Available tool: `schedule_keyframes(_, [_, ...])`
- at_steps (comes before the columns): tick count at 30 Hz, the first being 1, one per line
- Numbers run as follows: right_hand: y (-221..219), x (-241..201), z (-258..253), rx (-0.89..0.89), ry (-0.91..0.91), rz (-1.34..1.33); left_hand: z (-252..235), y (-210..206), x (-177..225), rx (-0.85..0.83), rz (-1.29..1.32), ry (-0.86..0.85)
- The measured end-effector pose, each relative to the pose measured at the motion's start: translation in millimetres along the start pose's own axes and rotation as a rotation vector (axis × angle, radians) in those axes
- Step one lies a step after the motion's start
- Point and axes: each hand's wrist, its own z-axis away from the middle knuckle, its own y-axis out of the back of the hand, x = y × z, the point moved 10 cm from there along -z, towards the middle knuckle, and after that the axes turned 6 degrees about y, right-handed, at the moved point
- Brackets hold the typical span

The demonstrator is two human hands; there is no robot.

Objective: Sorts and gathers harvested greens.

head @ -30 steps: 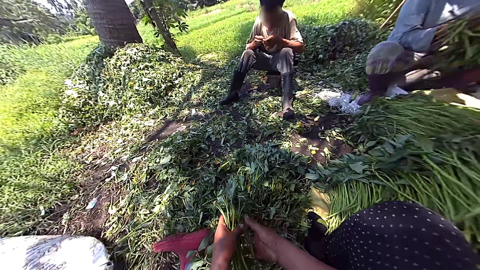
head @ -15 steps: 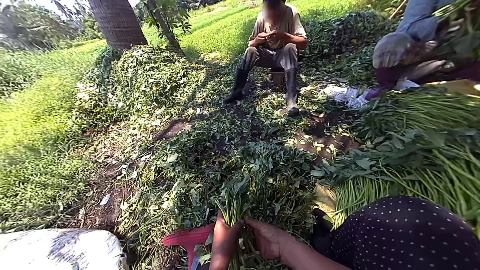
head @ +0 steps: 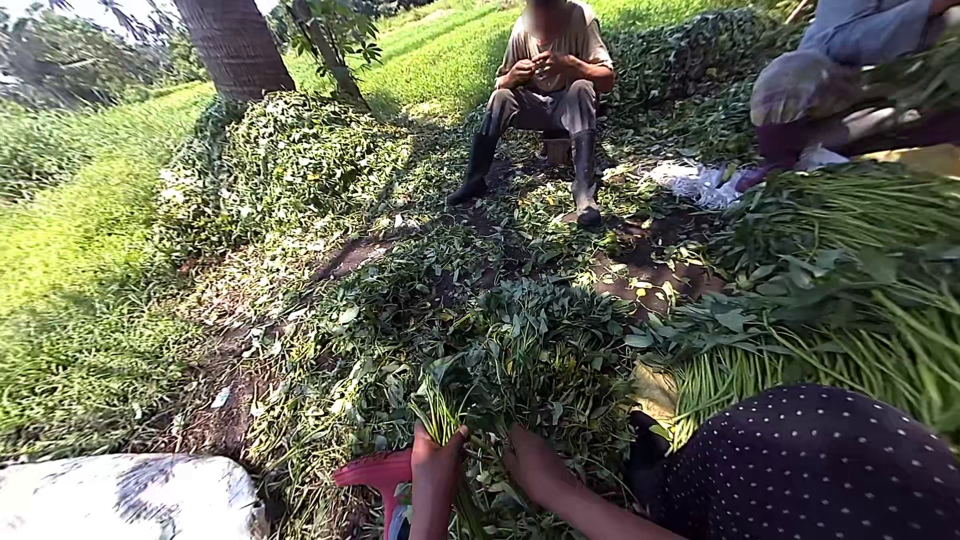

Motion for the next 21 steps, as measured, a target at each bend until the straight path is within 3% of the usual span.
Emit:
schedule_keyframes(5, [-27,35,-2,-0.127,-0.003,0.334,-16,21,-21,0.092,0.026,-0.032])
schedule_keyframes(8, [-44,98,-4,-0.242,-0.123,0.337,-24,54,-8,0.158,0.073,-0.087])
schedule_keyframes(11, [-34,112,-16,-0.282,-0.154,0.347,-25,60,-8,0.119,0.157,-0.079])
schedule_keyframes(14, [-2,106,-20,-0.148,-0.177,0.277,-25,66,-9,0.146,0.186,-0.058])
schedule_keyframes(17, [21,72,-26,0.037,0.026,0.105,-25,66,-10,0.147,0.221,-0.026])
schedule_keyframes(21, [-6,12,-22,-0.102,0.356,-0.19,-22,60,-6,0.119,0.245,-0.003])
